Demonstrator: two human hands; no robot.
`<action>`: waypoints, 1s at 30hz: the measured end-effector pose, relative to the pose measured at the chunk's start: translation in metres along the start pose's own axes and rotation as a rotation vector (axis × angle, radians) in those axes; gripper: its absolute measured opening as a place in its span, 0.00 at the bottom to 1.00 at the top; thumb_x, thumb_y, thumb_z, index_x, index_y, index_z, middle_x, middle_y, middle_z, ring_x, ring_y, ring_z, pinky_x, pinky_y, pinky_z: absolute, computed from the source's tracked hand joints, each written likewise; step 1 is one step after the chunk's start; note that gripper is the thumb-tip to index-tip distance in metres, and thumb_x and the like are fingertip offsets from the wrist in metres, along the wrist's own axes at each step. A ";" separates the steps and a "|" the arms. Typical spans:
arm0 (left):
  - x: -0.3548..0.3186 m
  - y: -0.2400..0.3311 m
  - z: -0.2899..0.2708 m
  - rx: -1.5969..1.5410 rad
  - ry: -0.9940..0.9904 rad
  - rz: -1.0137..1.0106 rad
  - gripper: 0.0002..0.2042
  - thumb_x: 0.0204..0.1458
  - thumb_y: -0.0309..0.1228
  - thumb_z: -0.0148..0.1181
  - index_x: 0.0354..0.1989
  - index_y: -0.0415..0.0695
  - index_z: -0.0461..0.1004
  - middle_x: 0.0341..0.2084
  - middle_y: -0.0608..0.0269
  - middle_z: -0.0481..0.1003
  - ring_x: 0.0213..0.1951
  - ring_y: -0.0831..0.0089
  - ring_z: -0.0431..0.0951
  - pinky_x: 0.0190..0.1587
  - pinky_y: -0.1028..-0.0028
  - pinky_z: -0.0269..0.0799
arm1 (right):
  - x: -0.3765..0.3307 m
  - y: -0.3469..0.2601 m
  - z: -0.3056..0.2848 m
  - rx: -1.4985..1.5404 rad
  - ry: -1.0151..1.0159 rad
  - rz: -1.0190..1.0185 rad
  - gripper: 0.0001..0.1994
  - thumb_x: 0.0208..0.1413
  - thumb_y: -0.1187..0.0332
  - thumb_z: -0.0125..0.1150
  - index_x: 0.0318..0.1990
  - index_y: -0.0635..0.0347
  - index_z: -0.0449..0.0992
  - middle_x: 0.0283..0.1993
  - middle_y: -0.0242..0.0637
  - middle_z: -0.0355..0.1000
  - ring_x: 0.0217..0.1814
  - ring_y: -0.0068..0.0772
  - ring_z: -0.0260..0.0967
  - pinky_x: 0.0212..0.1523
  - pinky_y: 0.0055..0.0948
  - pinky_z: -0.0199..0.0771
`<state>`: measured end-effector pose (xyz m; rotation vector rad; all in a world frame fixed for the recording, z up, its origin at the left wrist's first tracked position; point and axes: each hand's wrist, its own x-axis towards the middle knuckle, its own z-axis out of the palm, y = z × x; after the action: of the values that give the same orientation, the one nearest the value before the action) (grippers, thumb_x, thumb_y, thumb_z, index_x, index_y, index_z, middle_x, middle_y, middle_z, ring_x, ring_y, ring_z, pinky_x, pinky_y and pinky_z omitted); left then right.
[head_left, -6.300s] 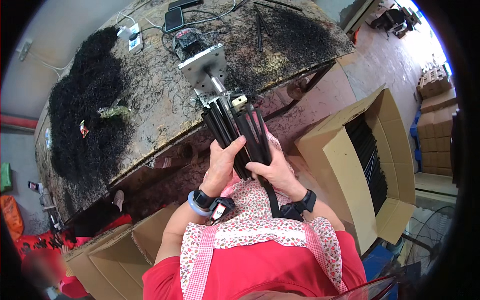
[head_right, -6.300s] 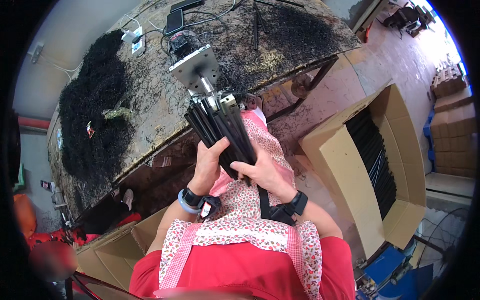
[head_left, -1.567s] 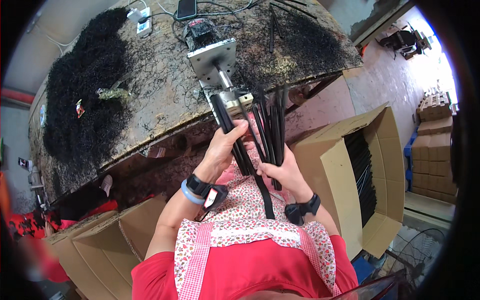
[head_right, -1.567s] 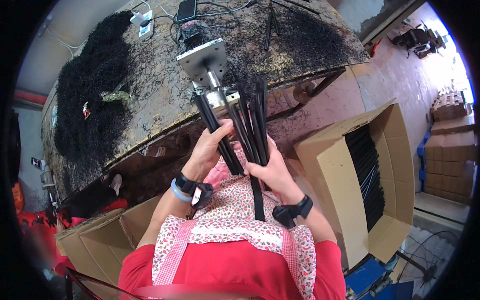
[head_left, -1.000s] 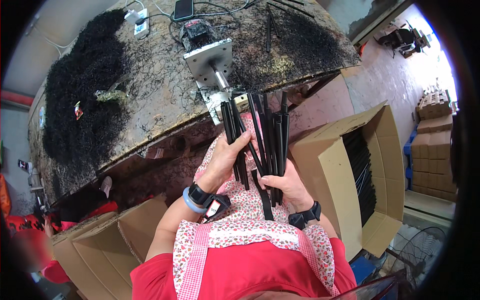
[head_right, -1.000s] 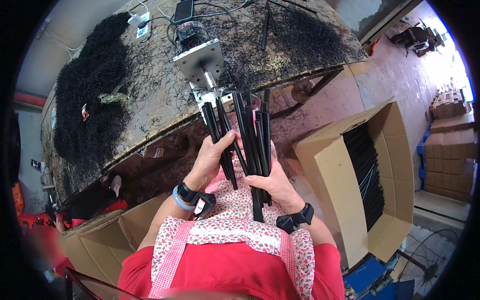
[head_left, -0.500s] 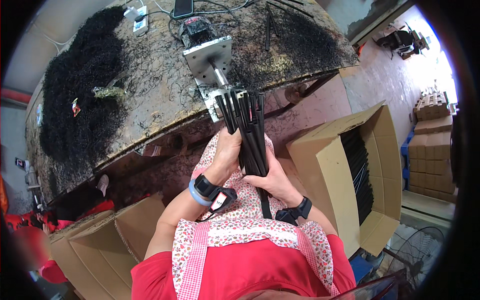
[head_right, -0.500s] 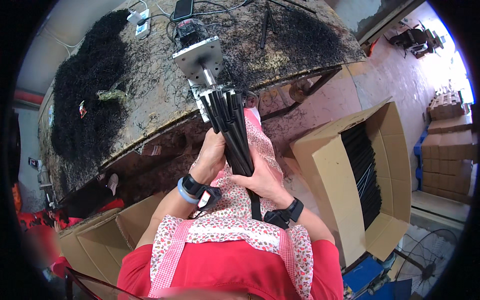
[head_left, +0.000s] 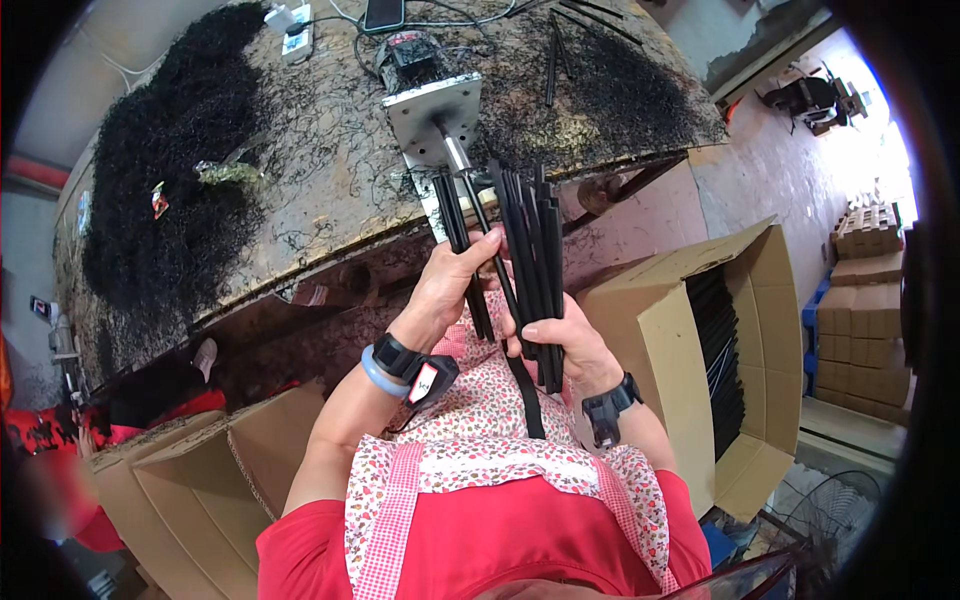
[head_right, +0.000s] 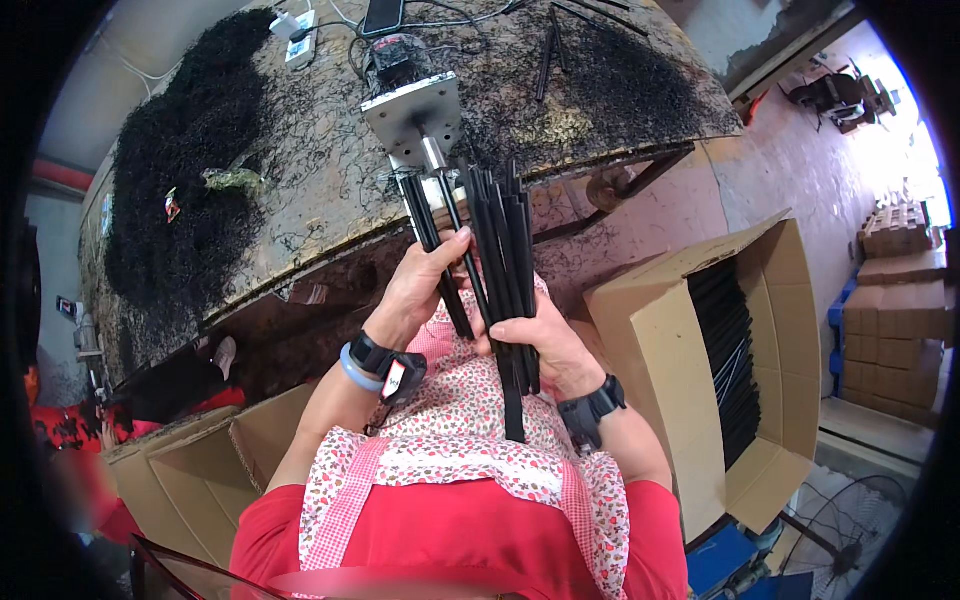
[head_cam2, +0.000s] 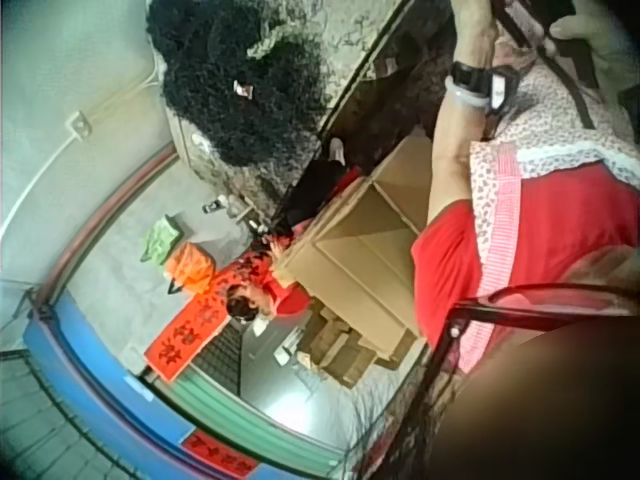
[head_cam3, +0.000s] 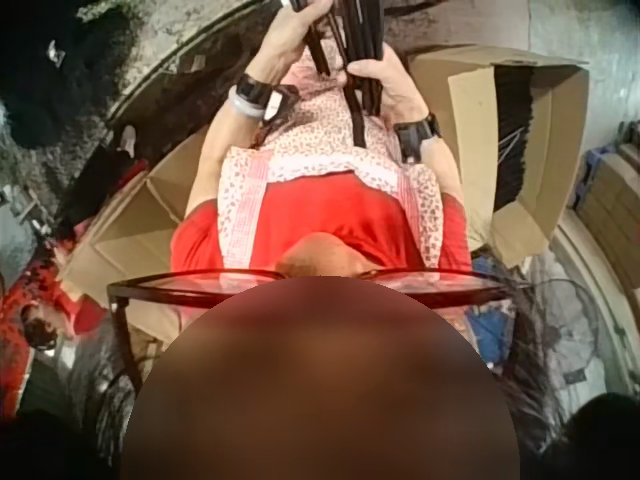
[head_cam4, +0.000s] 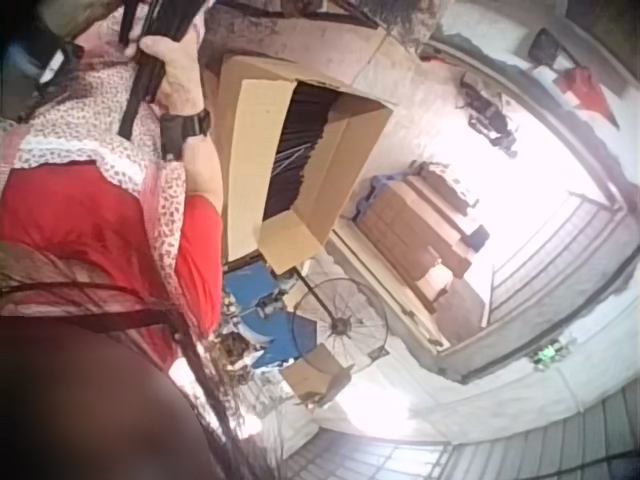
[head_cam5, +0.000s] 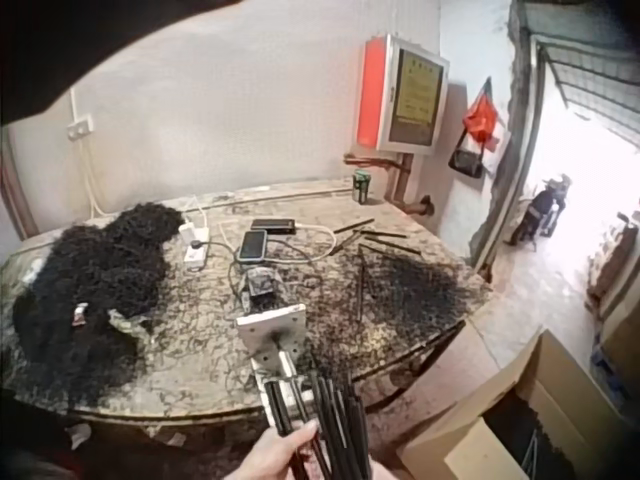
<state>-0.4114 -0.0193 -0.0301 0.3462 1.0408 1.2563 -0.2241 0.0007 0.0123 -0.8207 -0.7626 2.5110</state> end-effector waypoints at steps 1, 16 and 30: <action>-0.005 0.002 0.001 -0.031 0.000 -0.032 0.10 0.57 0.41 0.59 0.37 0.48 0.75 0.31 0.73 0.75 0.30 0.83 0.72 0.30 0.79 0.67 | 0.000 0.005 -0.001 -0.002 -0.001 0.002 0.25 0.44 0.79 0.65 0.52 0.65 0.65 0.39 0.35 0.72 0.37 0.23 0.71 0.38 0.24 0.75; -0.020 -0.007 0.020 -0.221 -0.004 -0.088 0.07 0.59 0.32 0.54 0.39 0.44 0.75 0.32 0.69 0.76 0.30 0.81 0.75 0.34 0.78 0.72 | -0.014 0.037 -0.002 -0.464 0.246 -0.247 0.27 0.41 0.76 0.68 0.51 0.63 0.65 0.42 0.34 0.73 0.39 0.24 0.72 0.43 0.25 0.74; -0.002 0.011 0.000 0.047 0.077 0.098 0.12 0.58 0.41 0.57 0.36 0.43 0.75 0.24 0.70 0.74 0.21 0.84 0.68 0.23 0.81 0.63 | 0.006 -0.007 0.022 -0.167 0.098 -0.006 0.24 0.42 0.75 0.67 0.49 0.66 0.67 0.39 0.39 0.74 0.36 0.29 0.74 0.40 0.27 0.76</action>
<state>-0.4175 -0.0171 -0.0213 0.3910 1.1322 1.3432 -0.2411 0.0006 0.0293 -0.9876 -0.9495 2.4063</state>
